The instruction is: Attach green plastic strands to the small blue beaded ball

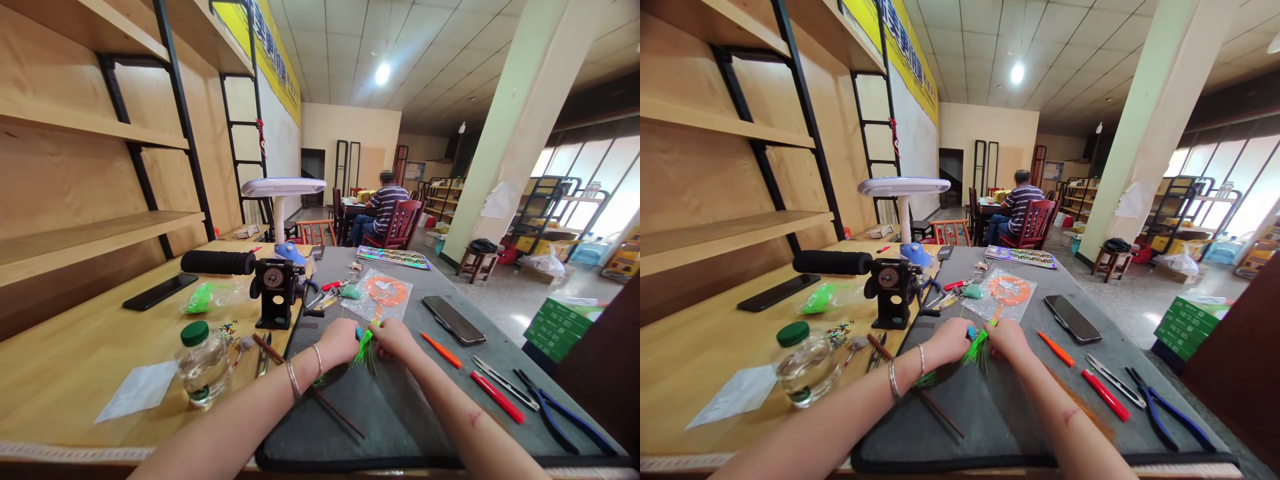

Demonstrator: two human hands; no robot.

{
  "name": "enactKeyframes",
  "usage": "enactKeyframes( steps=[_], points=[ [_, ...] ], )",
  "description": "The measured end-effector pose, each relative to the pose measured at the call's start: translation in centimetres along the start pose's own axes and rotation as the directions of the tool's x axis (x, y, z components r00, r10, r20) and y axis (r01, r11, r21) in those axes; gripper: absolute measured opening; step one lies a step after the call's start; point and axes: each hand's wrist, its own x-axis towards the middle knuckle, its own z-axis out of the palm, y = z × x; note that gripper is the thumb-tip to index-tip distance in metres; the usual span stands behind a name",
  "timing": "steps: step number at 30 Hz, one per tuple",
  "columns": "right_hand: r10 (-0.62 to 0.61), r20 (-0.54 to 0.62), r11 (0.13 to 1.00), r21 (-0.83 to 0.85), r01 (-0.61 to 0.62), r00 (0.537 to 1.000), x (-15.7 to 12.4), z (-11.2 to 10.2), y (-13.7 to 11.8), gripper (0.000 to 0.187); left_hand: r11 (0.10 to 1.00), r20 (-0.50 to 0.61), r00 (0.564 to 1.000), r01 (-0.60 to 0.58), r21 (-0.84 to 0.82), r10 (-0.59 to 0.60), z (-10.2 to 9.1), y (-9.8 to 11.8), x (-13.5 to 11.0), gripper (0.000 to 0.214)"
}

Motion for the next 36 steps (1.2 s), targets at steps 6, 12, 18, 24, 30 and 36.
enactKeyframes(
  steps=[6, 12, 18, 24, 30, 36],
  points=[
    [0.024, 0.006, 1.000, -0.019, -0.024, 1.000, 0.9, 0.5, -0.4, 0.041, 1.000, 0.017, 1.000, -0.026, -0.016, 0.026, 0.3, -0.1, -0.1, 0.023],
    [0.119, 0.036, 0.993, -0.016, -0.119, 0.992, 2.0, 1.3, 0.5, 0.025, 0.998, 0.009, 0.998, -0.065, -0.005, 0.065, 0.4, -0.5, -0.6, 0.019],
    [0.162, 0.040, 0.981, 0.105, -0.165, 0.986, 1.2, 0.7, 1.6, 0.028, 0.987, -0.064, 0.985, -0.157, 0.041, 0.160, 0.0, -0.7, -3.9, 0.026],
    [0.096, -0.066, 0.949, 0.306, -0.071, 0.993, -0.7, 0.1, 1.6, 0.018, 0.963, -0.038, 0.964, -0.261, 0.070, 0.264, 0.1, -1.5, -7.7, 0.016],
    [0.045, -0.107, 0.901, 0.434, 0.006, 0.993, -2.8, -2.0, 0.9, 0.025, 0.946, 0.029, 0.952, -0.307, 0.105, 0.305, 0.0, -2.4, -8.9, 0.018],
    [-0.021, 0.014, 0.869, 0.494, 0.011, 1.000, -4.6, -4.9, 0.4, 0.025, 0.932, 0.050, 0.941, -0.339, 0.127, 0.335, -0.8, -2.5, -9.1, 0.015]
  ],
)
